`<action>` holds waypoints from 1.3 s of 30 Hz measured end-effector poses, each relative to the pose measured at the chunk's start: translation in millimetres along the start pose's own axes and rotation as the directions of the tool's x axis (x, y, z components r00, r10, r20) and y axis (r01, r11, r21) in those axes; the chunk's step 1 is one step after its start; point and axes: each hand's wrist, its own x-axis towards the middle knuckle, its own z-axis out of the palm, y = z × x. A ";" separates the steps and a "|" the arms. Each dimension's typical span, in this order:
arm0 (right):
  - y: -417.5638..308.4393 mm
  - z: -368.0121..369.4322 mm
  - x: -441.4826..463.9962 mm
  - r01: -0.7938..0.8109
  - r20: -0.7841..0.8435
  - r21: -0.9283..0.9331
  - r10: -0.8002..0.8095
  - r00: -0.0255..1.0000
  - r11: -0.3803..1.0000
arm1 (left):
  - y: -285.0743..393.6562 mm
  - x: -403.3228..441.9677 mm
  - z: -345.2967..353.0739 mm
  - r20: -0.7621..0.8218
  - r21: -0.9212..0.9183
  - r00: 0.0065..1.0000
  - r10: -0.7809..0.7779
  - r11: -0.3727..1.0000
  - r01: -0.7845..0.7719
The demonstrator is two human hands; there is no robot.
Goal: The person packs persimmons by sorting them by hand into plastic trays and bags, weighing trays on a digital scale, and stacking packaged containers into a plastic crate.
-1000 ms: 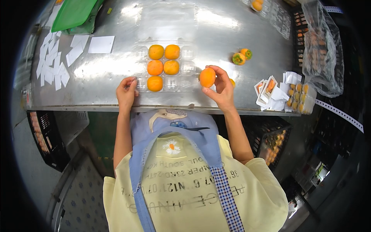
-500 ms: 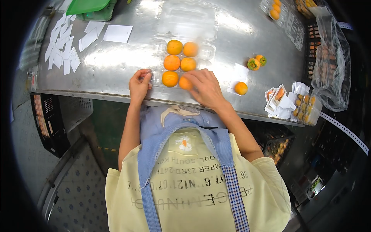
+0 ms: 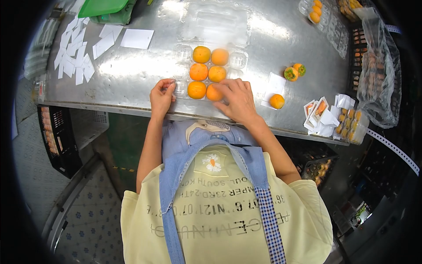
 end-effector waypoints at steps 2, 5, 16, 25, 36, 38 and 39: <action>-0.1 0.9 -0.1 -0.002 -0.018 -0.012 0.002 1.000 1.000 | 0.8 0.0 0.5 0.003 0.004 1.000 -0.001 1.000 0.001; -1.6 6.5 0.4 0.005 -0.048 -0.033 -0.006 0.999 0.999 | 2.4 -0.4 0.3 0.006 0.006 1.000 0.000 1.000 0.000; -1.6 12.1 -3.2 0.036 -0.122 0.025 -0.032 0.992 0.999 | -5.2 -0.1 0.2 -0.005 -0.024 1.000 0.014 1.000 -0.014; 99.6 -81.1 -18.3 -0.491 -0.493 -0.306 0.305 0.815 0.816 | -0.9 0.6 1.7 0.019 -0.043 1.000 -0.003 0.999 0.004; 115.7 -76.4 -45.7 -0.290 -0.403 0.665 0.657 0.637 0.689 | 4.7 -3.0 4.0 0.007 0.004 1.000 -0.019 1.000 0.019; 100.6 -75.9 -43.8 -0.138 -0.373 0.784 0.637 0.675 0.605 | 2.0 -1.6 2.8 0.009 0.015 1.000 -0.009 1.000 0.009; 90.1 -78.6 -41.5 -0.060 -0.363 0.832 0.624 0.692 0.551 | 2.2 -1.2 3.3 0.010 0.017 1.000 -0.008 1.000 0.008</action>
